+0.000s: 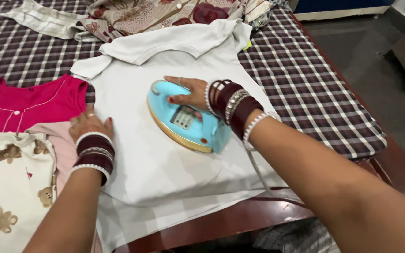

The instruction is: The person irons a white t-shirt laid out on a checkered bedsheet. They use a light blue electric iron to smooth the fabric, moving it back and forth across the shirt's body and sleeves. The person frequently adjusts the shirt's position and folds the sleeves to ensure even coverage.

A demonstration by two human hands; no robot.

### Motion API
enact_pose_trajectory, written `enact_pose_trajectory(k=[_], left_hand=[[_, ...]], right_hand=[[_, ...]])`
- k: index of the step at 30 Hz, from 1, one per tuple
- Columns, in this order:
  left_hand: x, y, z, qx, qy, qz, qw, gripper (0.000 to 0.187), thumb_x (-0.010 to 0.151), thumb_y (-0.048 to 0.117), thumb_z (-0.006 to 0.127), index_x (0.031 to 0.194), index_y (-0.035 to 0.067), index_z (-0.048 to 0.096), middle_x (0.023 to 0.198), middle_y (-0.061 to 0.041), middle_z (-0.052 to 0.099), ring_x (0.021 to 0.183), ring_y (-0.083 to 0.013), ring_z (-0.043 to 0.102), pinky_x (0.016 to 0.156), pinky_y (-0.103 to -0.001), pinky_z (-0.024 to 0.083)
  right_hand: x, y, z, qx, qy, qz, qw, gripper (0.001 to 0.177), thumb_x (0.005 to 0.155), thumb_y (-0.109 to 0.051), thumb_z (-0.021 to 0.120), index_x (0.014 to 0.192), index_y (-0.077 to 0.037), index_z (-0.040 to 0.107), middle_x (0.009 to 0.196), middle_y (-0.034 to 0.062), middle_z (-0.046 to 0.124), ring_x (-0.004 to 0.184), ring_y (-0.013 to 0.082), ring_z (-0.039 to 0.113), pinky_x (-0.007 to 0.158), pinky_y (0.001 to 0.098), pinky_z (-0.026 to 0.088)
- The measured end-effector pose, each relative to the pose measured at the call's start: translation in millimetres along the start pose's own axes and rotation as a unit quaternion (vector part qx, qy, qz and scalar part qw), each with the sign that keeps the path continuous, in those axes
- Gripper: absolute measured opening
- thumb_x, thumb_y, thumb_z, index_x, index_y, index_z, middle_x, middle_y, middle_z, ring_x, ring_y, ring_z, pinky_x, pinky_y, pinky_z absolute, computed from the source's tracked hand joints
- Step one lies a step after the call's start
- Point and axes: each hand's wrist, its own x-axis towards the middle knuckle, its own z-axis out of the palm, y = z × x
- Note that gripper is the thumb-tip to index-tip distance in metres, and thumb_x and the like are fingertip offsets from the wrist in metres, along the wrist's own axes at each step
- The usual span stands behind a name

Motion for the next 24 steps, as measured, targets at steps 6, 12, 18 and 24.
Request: enact_pose_trajectory(k=[6,12,18,24], left_hand=[[11.5,-8.3,-20.8,-0.212,-0.051,-0.088,0.972,0.057,0.088,0.033,0.078,0.139,0.010,0.064,0.115,-0.018,0.072,0.107,-0.0361,0.067,0.096,-0.047,0.050],[15.3,-25.5,10.3,-0.517,-0.020,-0.067,0.853,0.039,0.092,0.009,0.072,0.131,0.008,0.066,0.113,-0.003,0.074,0.100,-0.0123,0.067,0.088,-0.024,0.051],[16.4,-38.1,19.0,-0.494,-0.049,-0.106,0.862,0.025,0.098,0.006,0.069,0.122,0.009,0.076,0.100,-0.009,0.074,0.085,-0.0121,0.057,0.079,-0.026,0.046],[12.2,-32.7,10.6,-0.501,0.000,-0.090,0.861,0.042,0.089,0.001,0.060,0.126,0.015,0.075,0.109,-0.002,0.076,0.085,-0.0075,0.064,0.079,-0.022,0.050]], right_hand=[[66.0,-25.8,8.2,-0.024,0.014,0.020,0.999,0.069,0.098,-0.033,0.063,0.159,-0.036,0.030,0.071,0.0030,0.063,0.049,0.0116,0.058,0.045,0.0314,0.055],[140.2,-38.8,15.7,0.104,0.038,0.044,0.993,0.070,0.097,-0.020,0.062,0.158,-0.035,0.032,0.066,0.0030,0.060,0.049,0.0140,0.060,0.049,0.0343,0.060],[159.3,-29.2,16.2,0.116,0.012,0.023,0.993,0.080,0.096,-0.008,0.064,0.161,-0.031,0.023,0.063,0.0066,0.057,0.047,0.0170,0.058,0.049,0.0372,0.059],[120.2,-22.4,35.5,0.189,-0.067,0.014,0.980,0.087,0.091,-0.004,0.065,0.161,-0.034,0.022,0.060,0.0027,0.052,0.043,0.0138,0.052,0.042,0.0360,0.056]])
